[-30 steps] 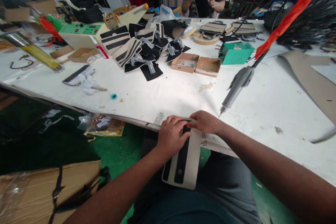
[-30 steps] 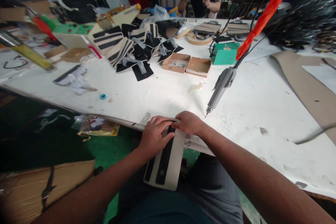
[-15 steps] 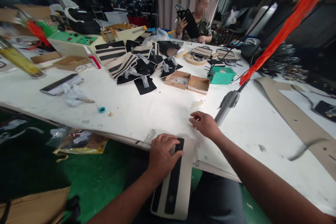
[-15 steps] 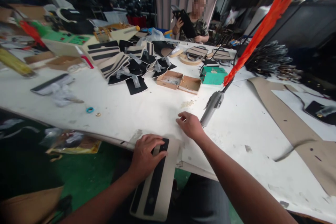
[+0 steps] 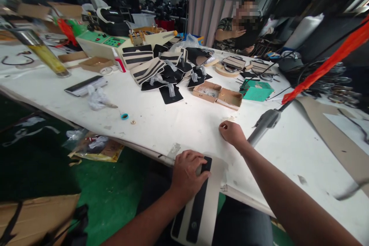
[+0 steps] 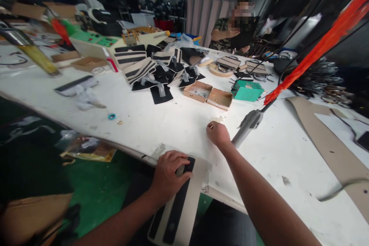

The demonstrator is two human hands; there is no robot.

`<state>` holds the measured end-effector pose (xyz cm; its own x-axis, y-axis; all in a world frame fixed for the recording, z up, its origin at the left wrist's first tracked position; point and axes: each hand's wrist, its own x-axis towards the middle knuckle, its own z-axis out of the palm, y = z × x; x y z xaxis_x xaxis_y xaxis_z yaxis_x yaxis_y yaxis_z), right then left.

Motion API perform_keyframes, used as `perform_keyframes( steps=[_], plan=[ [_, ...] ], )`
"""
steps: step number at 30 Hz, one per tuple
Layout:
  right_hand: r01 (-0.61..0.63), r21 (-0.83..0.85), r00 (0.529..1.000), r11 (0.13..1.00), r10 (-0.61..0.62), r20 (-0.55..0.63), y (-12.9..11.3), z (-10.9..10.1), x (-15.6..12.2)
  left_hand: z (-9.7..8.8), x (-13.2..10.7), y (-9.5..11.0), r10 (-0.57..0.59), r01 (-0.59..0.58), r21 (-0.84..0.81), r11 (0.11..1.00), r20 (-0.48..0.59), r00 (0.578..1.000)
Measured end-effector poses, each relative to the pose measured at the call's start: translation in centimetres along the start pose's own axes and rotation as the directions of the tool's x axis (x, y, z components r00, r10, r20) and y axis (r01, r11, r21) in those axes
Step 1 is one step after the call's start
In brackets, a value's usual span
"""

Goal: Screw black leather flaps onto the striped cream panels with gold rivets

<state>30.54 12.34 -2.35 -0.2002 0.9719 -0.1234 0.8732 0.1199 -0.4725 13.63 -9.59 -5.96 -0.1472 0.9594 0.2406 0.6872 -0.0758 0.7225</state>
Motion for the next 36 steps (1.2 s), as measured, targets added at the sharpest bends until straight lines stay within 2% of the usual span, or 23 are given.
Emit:
perform_keyframes(
  steps=[7, 15, 19, 24, 31, 36],
  plan=[
    [-0.080, 0.118, 0.984, 0.990, 0.060, 0.169, 0.4, -0.1, -0.4, 0.0, 0.0, -0.1, 0.004, -0.004, 0.001, 1.000, 0.007, 1.000],
    [-0.098, 0.149, 0.981, 0.984, 0.071, 0.178, 2.1, 0.6, 1.3, -0.2, -0.1, 0.4, 0.007, -0.007, -0.003, 1.000, 0.030, 1.000],
    [-0.094, 0.140, 0.978, 0.986, 0.066, 0.197, 1.6, 0.1, 1.1, -0.2, -0.1, 0.5, 0.000, 0.000, -0.010, 1.000, 0.041, 0.999],
    [-0.137, 0.145, 0.952, 0.980, 0.090, 0.293, 0.1, -1.3, 0.9, -0.2, -0.1, 0.6, -0.021, 0.022, -0.014, 1.000, 0.047, 0.999],
    [-0.099, 0.036, 0.938, 0.994, 0.081, 0.337, -1.1, -2.2, 1.3, -0.4, 0.0, 1.0, -0.044, 0.045, -0.011, 0.999, 0.060, 0.997],
    [0.026, -0.152, 0.955, 0.988, 0.020, 0.295, -1.3, -2.4, 1.3, -0.3, 0.1, 0.9, -0.029, 0.029, 0.001, 1.000, 0.051, 0.998]
  ],
)
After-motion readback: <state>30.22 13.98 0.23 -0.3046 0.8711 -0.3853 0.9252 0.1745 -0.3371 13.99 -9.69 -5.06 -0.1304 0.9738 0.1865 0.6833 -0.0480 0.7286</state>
